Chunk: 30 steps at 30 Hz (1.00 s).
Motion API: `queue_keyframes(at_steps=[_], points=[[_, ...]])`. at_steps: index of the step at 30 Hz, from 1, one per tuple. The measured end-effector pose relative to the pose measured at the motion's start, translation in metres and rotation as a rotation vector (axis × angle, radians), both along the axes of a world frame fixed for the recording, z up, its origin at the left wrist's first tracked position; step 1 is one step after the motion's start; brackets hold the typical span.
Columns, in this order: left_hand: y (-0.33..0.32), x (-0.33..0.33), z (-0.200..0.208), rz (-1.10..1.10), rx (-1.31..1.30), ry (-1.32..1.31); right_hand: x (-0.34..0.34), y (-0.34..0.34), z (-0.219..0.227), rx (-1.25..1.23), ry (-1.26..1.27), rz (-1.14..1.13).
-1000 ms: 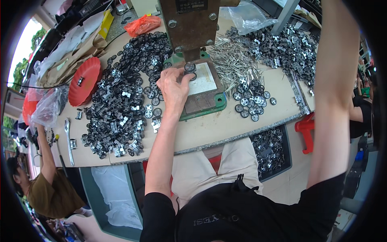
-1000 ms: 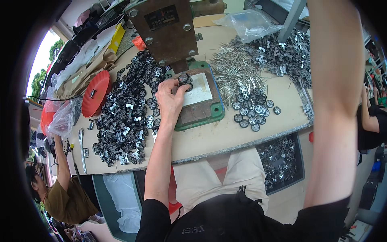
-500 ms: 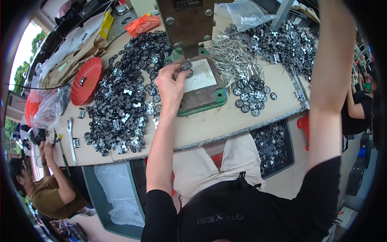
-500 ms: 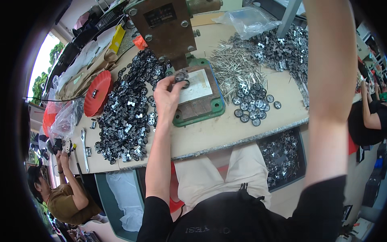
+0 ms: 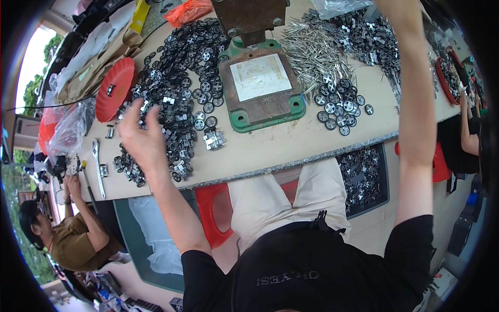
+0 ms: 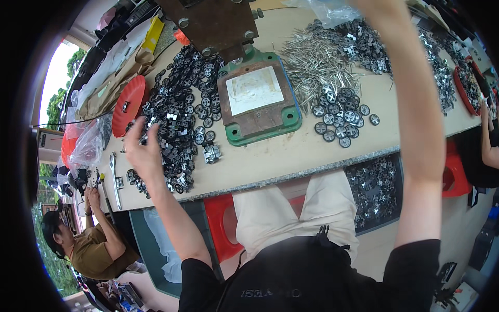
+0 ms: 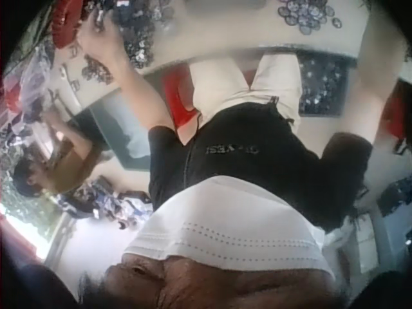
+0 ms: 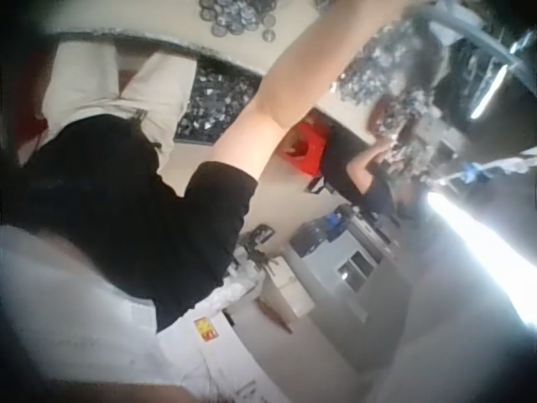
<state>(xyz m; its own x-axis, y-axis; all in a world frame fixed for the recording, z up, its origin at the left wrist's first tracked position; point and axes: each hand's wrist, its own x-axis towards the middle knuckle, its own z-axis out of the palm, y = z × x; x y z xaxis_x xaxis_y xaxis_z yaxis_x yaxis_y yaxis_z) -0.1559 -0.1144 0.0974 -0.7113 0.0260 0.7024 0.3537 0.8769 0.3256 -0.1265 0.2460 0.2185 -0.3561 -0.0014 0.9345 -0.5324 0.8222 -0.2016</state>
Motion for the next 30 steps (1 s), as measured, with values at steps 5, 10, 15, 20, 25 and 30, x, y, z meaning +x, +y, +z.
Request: queue_keyframes(at_steps=[5, 10, 15, 20, 25, 30], points=[[0.041, 0.042, -0.041, -0.406, -0.147, -0.426, 0.09, -0.012, -0.116, -0.087, -0.408, -0.14], [0.021, 0.043, -0.068, -0.367, -0.111, -0.339, 0.12, -0.026, -0.159, -0.362, -0.655, -0.103], [-0.025, 0.019, -0.022, -0.072, 0.074, -0.143, 0.126, -0.012, -0.158, -0.384, -0.581, -0.176], [-0.017, 0.024, -0.01, -0.047, -0.086, 0.0, 0.118, -0.019, -0.165, -0.41, -0.621, -0.159], [0.041, 0.055, -0.057, -0.16, -0.189, -0.531, 0.115, -0.021, -0.172, -0.334, -0.653, -0.141], [0.042, 0.061, -0.071, -0.153, -0.127, -0.477, 0.107, -0.008, -0.171, -0.375, -0.748, -0.19]])
